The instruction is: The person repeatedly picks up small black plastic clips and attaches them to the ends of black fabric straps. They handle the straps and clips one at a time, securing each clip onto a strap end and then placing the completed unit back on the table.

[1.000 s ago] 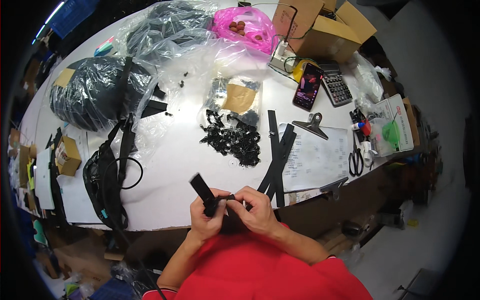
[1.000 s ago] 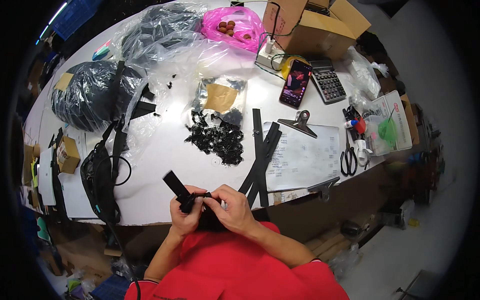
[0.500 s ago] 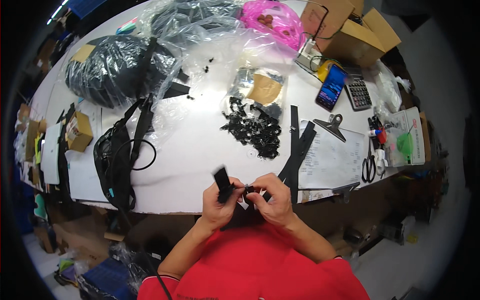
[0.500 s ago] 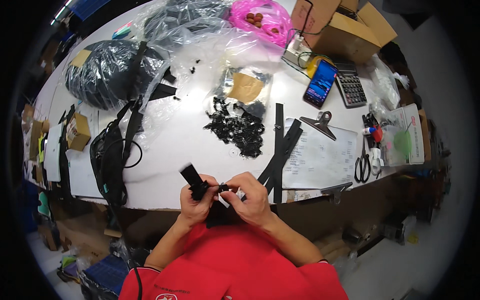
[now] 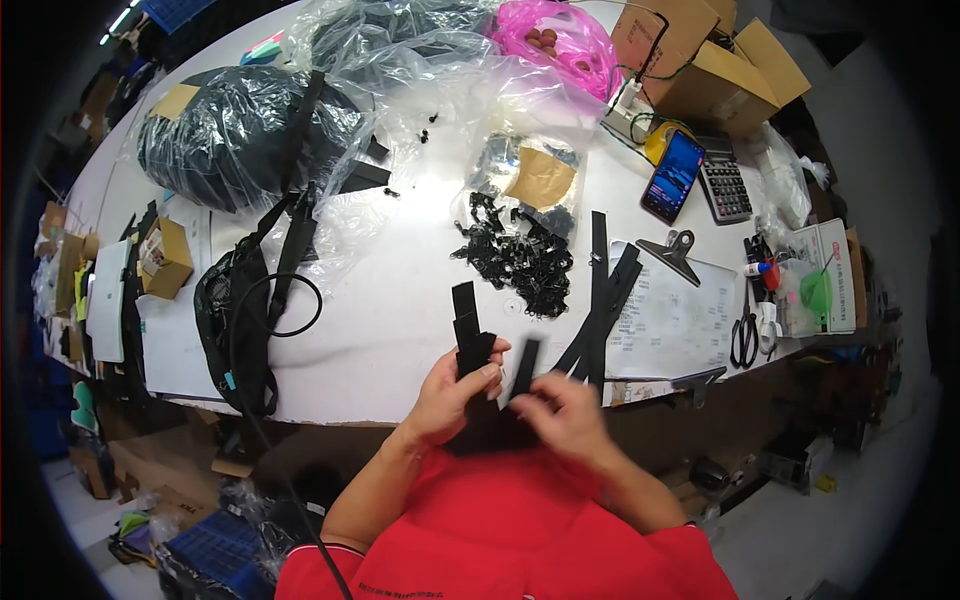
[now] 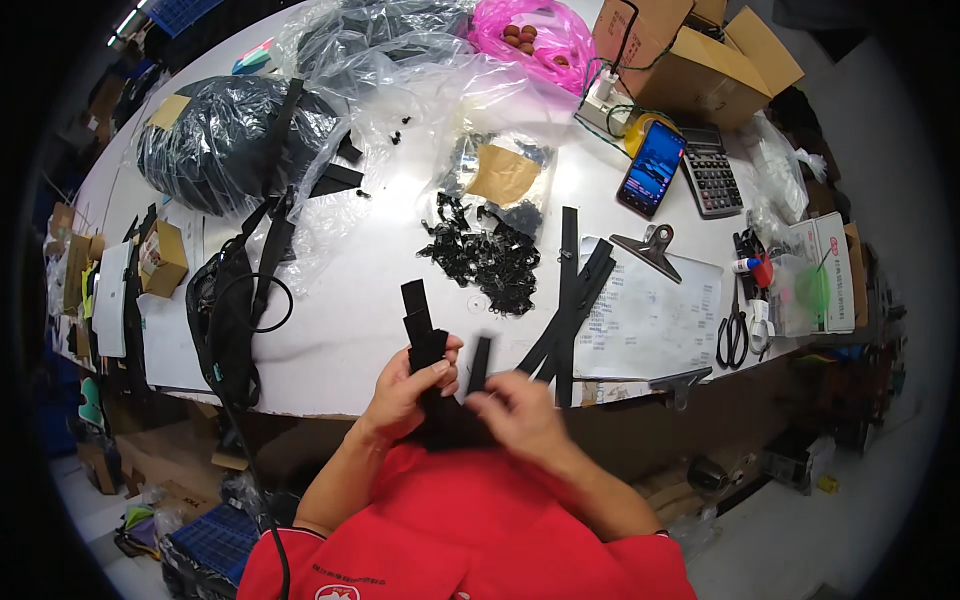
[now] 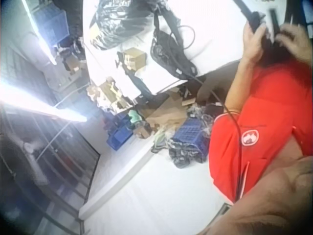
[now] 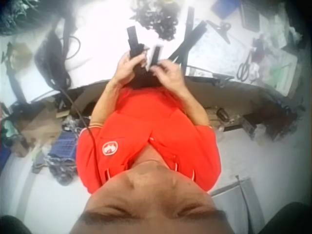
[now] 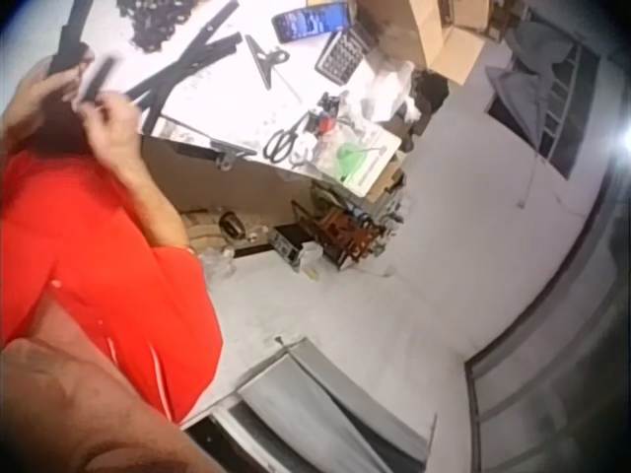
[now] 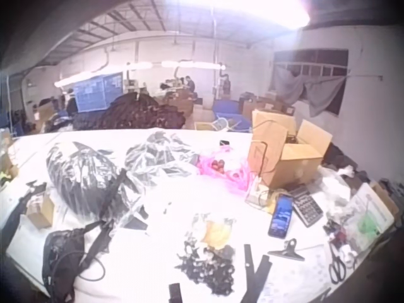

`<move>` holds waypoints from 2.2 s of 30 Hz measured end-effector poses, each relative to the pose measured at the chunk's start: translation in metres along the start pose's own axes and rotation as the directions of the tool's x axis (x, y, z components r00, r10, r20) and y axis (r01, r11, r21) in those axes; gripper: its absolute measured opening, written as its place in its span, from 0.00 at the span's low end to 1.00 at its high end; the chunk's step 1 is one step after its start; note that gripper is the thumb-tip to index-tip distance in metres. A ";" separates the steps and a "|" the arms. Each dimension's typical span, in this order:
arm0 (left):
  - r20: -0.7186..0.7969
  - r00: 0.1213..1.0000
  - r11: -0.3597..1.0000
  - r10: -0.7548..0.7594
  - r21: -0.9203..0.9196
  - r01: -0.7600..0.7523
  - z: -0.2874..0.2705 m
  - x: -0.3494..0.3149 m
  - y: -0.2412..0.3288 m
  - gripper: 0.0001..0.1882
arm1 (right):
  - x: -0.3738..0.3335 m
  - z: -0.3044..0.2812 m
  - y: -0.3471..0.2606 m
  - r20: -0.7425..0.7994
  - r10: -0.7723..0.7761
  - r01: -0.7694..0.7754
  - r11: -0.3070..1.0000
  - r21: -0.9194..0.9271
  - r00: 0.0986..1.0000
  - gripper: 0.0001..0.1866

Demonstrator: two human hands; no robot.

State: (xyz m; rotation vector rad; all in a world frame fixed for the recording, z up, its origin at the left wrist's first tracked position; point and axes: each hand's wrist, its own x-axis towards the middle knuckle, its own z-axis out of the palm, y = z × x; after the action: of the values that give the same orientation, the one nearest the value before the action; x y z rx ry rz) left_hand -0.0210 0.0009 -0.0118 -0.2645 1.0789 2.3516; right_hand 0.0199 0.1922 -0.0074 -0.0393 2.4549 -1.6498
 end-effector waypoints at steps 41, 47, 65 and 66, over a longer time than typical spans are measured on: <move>0.091 0.808 0.498 0.582 0.746 -0.443 -0.018 -0.009 -0.016 0.02 | 0.032 0.021 -0.012 0.019 0.028 -0.032 0.957 0.288 0.999 0.05; 0.158 0.765 0.401 0.624 0.776 -0.488 -0.019 -0.010 -0.015 0.05 | 0.033 0.022 -0.015 0.034 0.022 -0.031 0.957 0.289 0.999 0.05; 0.018 0.646 0.372 0.763 0.805 -0.462 -0.031 -0.003 -0.033 0.05 | 0.048 0.055 -0.006 0.218 0.369 -0.408 0.583 0.702 0.903 0.09; -0.090 0.704 0.535 0.705 0.719 -0.444 -0.033 -0.002 -0.035 0.05 | 0.054 0.054 -0.010 0.219 0.334 -0.389 0.626 0.676 0.917 0.09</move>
State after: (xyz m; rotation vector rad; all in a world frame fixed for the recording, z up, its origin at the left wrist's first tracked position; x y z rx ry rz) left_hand -0.0019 -0.0058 -0.0549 -0.0715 2.4503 2.2865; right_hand -0.0249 0.1327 -0.0254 0.4654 1.4623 -2.1969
